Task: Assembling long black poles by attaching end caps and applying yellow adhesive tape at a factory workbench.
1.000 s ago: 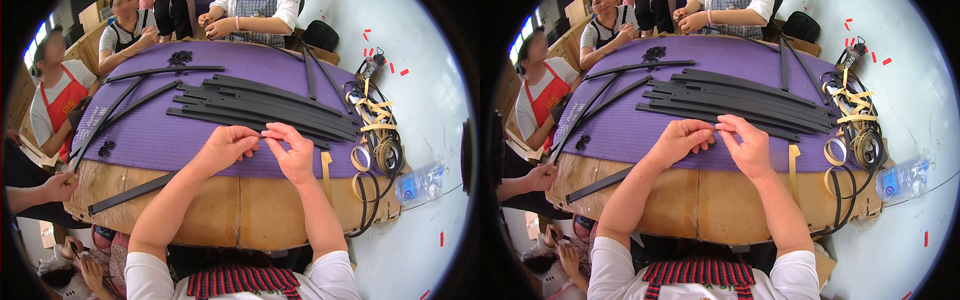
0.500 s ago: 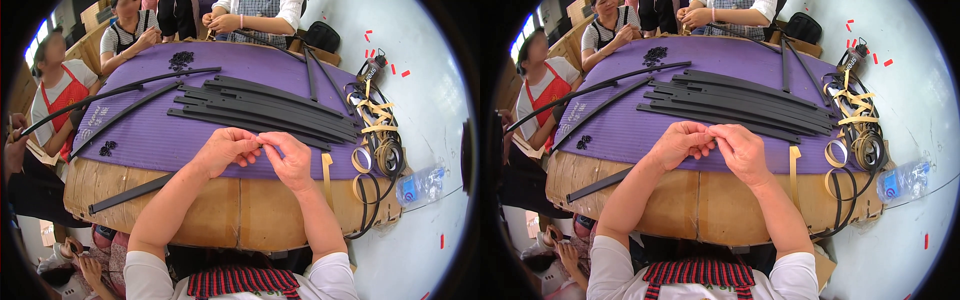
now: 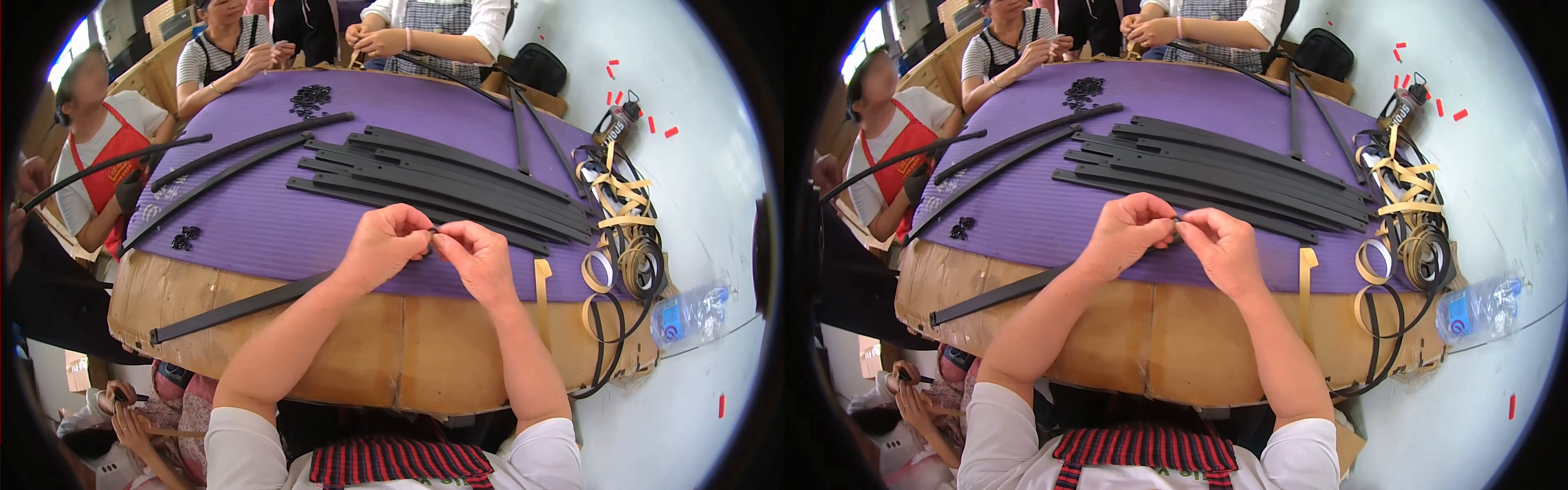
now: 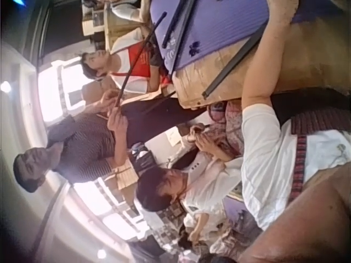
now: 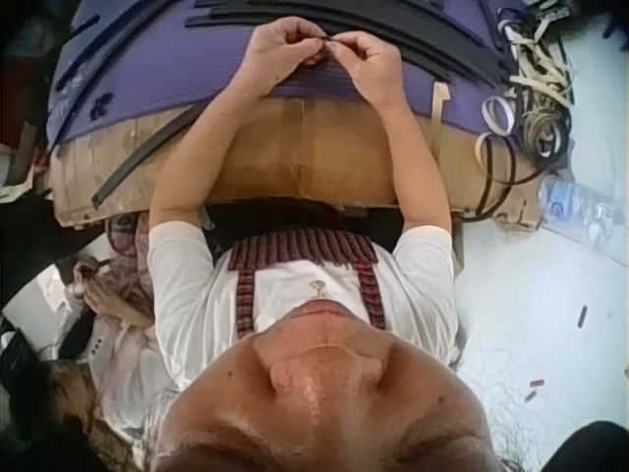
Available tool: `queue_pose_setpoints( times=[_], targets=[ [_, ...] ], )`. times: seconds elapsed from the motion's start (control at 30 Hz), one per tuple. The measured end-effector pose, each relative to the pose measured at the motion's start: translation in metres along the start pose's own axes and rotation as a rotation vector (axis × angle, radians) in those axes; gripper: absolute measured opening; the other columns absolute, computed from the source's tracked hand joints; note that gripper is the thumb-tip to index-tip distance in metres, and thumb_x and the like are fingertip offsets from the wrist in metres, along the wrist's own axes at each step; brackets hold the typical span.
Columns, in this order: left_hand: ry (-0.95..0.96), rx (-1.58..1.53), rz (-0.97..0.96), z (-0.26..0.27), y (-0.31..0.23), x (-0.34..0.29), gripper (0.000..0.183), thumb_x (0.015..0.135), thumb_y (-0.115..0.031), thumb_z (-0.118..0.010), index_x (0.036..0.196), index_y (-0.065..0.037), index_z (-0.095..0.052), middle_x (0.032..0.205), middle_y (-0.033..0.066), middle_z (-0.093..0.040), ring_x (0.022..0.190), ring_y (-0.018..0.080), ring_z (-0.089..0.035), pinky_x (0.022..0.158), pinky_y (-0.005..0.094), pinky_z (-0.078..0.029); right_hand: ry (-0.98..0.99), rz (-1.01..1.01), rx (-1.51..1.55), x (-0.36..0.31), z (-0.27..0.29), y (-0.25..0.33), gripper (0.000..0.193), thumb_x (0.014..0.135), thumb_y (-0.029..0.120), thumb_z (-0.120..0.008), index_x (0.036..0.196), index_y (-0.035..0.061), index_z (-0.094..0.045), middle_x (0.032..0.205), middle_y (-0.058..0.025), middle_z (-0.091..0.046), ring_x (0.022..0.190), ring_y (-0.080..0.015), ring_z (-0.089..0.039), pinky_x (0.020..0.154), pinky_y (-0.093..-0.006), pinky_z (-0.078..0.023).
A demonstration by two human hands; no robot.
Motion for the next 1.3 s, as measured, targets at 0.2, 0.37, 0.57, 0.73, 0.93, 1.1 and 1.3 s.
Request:
queue_pose_setpoints(
  times=[0.2, 0.37, 0.57, 0.73, 0.93, 1.1, 1.3],
  targets=[
    [-0.002, 0.052, -0.049, -0.002, -0.003, 0.0, 0.009, 0.076, -0.004, -0.056, 0.082, 0.003, -0.057, 0.069, 0.0037, -0.059, 0.061, 0.0069, -0.054, 0.055, 0.0201, -0.046, 0.042, -0.098, 0.124, 0.003, -0.004, -0.009, 0.011, 0.081, 0.009, -0.059, 0.084, -0.0013, -0.061, 0.072, -0.0033, -0.061, 0.066, -0.0066, -0.055, 0.06, -0.0194, -0.045],
    [0.059, 0.082, 0.008, -0.006, 0.004, 0.002, 0.011, 0.08, -0.003, -0.054, 0.09, 0.002, -0.056, 0.075, 0.0051, -0.06, 0.066, 0.0079, -0.055, 0.06, 0.0211, -0.048, -0.017, -0.092, 0.017, 0.001, -0.003, -0.01, 0.01, 0.081, 0.008, -0.057, 0.084, -0.0014, -0.06, 0.071, -0.0019, -0.06, 0.066, -0.0057, -0.053, 0.06, -0.0193, -0.043],
    [-0.007, 0.135, -0.056, 0.002, 0.007, 0.003, 0.014, 0.075, -0.006, -0.053, 0.083, 0.004, -0.058, 0.067, 0.008, -0.06, 0.057, 0.0102, -0.055, 0.051, 0.0245, -0.046, -0.056, -0.005, -0.108, 0.008, 0.002, -0.018, 0.008, 0.082, 0.008, -0.054, 0.077, 0.002, -0.055, 0.063, 0.0044, -0.048, 0.056, -0.0026, -0.042, 0.051, -0.018, -0.035],
    [-0.014, 0.195, -0.17, 0.001, -0.001, 0.004, 0.013, 0.075, -0.008, -0.053, 0.078, 0.004, -0.058, 0.066, 0.01, -0.061, 0.056, 0.0149, -0.059, 0.051, 0.0278, -0.047, -0.019, -0.035, -0.064, 0.007, 0.001, -0.016, 0.009, 0.086, 0.008, -0.049, 0.078, 0.004, -0.051, 0.062, 0.004, -0.044, 0.054, -0.0031, -0.039, 0.048, -0.0174, -0.032],
    [0.023, 0.248, -0.083, 0.002, -0.001, 0.002, 0.014, 0.079, -0.008, -0.053, 0.084, 0.005, -0.057, 0.07, 0.0077, -0.06, 0.06, 0.012, -0.057, 0.054, 0.0253, -0.047, 0.002, -0.046, -0.073, 0.01, 0.0, -0.02, 0.01, 0.086, 0.009, -0.049, 0.078, 0.0044, -0.05, 0.063, 0.0032, -0.044, 0.055, -0.0042, -0.039, 0.049, -0.0175, -0.033],
    [-0.005, 0.269, -0.094, 0.005, -0.001, 0.004, 0.012, 0.075, -0.005, -0.051, 0.08, 0.003, -0.059, 0.069, 0.0103, -0.062, 0.059, 0.0149, -0.061, 0.054, 0.028, -0.049, 0.059, -0.045, -0.096, 0.01, 0.002, -0.021, 0.009, 0.087, 0.011, -0.049, 0.081, 0.0039, -0.051, 0.066, 0.0023, -0.046, 0.058, -0.0045, -0.041, 0.052, -0.018, -0.034],
    [0.005, 0.413, -0.114, 0.006, -0.008, 0.001, 0.014, 0.077, -0.009, -0.055, 0.084, 0.002, -0.059, 0.071, 0.0105, -0.061, 0.064, 0.0164, -0.06, 0.059, 0.0284, -0.048, 0.006, -0.08, -0.002, 0.01, -0.003, -0.018, 0.011, 0.087, 0.013, -0.05, 0.083, 0.0036, -0.053, 0.066, 0.0017, -0.049, 0.059, -0.0048, -0.043, 0.054, -0.0189, -0.036]
  ],
)
Point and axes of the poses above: each hand's wrist, its own x-axis towards the middle knuckle, its own z-axis out of the back of the hand, y = z × x, the point moved 7 cm from there along x, towards the middle knuckle
